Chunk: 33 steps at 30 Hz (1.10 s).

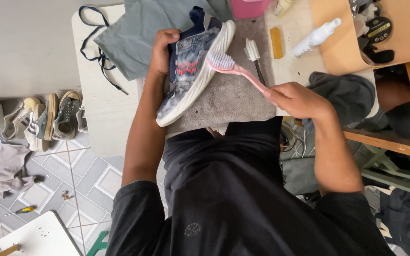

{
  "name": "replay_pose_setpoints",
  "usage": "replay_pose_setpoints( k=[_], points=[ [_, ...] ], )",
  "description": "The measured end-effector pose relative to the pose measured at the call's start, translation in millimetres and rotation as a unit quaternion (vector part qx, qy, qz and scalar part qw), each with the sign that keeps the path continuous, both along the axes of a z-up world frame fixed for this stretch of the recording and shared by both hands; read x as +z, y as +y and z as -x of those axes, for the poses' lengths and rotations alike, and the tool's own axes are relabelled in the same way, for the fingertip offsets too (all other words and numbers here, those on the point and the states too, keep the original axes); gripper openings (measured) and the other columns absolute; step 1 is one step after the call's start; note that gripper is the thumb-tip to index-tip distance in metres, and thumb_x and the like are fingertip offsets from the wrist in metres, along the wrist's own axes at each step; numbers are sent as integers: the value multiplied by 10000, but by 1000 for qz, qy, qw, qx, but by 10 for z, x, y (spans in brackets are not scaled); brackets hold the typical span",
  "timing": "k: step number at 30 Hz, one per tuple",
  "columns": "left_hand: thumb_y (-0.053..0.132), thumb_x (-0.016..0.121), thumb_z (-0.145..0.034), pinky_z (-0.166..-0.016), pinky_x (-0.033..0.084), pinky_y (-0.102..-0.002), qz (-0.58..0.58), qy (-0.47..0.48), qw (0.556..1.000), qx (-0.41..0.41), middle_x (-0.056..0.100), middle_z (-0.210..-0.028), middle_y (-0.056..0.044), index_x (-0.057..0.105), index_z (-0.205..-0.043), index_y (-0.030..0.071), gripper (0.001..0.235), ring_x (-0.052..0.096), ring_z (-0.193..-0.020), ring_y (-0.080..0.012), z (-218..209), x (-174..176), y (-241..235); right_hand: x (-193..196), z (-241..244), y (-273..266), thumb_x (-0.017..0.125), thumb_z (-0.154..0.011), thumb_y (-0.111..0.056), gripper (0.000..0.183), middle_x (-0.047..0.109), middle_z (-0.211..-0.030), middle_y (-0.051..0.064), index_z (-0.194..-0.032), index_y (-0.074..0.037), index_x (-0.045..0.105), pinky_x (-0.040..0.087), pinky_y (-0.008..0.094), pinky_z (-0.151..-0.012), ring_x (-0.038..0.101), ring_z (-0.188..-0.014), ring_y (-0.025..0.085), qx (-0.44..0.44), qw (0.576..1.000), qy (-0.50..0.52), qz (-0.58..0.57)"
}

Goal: The person wipes the sole of a sneaker with a cloth, then uses a pink brush to scrub the upper part of the shoe with a cleaning solution. Finally, the person wipes the shoe again with the cloth to remove the foam.

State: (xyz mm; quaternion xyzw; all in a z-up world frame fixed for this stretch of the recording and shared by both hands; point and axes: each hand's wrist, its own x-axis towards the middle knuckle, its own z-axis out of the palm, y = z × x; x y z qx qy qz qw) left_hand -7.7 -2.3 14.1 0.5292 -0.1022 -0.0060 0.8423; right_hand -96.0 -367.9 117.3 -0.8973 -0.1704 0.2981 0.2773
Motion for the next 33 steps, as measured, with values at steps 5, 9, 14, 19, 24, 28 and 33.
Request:
replay_pose_setpoints(
  k=[5,9,14,19,24,28,33],
  points=[
    [264,588,-777,-541,156,-306,-29,-12,999,-3,232,-636,94,285,-614,204,350,204,-586,-62,-41,-49,18,31,-18,49,331,-1105,-524,598,533,-619,62,-764,-92,565,370,375,-623,523,-599,235,-62,996,-32,51],
    [221,584,-785,-539,147,-300,-18,5,1000,-2,223,-627,99,273,-613,205,356,196,-580,-53,-31,-38,39,-66,-41,-3,390,-1104,-459,535,426,-612,37,-722,-89,445,338,352,-601,406,-587,183,-23,1000,-14,1],
    [211,561,-798,-545,155,-295,-28,0,999,-15,215,-633,98,260,-628,204,346,193,-586,-51,-105,-161,31,-87,-37,59,345,-1085,-513,564,480,-615,27,-695,-124,466,346,336,-608,453,-579,179,-18,1000,1,-4],
    [239,657,-691,-498,210,-273,21,45,998,24,275,-551,34,475,-584,149,230,258,-506,-100,-203,-446,19,-174,-149,49,351,-1155,-427,633,554,-493,151,-710,-52,600,434,444,-510,546,-473,318,-51,994,-91,-38],
    [262,644,-691,-490,205,-260,14,50,998,22,286,-540,36,491,-588,143,219,269,-495,-86,-205,-451,31,-144,-9,83,350,-1121,-438,637,573,-484,119,-700,-70,656,518,423,-598,581,-503,277,-18,999,10,-45],
    [260,647,-684,-493,213,-251,10,56,998,23,305,-533,29,528,-599,123,200,289,-495,-87,-213,-469,32,-256,-235,-35,336,-1154,-444,661,541,-487,151,-691,-50,597,461,445,-555,586,-499,329,-59,996,-59,-42],
    [238,657,-681,-489,234,-248,25,63,997,33,318,-534,25,552,-613,104,183,309,-490,-92,-212,-516,24,-192,-258,-142,382,-1137,-442,638,588,-548,184,-693,-29,579,489,486,-619,621,-615,373,-83,996,-26,-21]
  ],
)
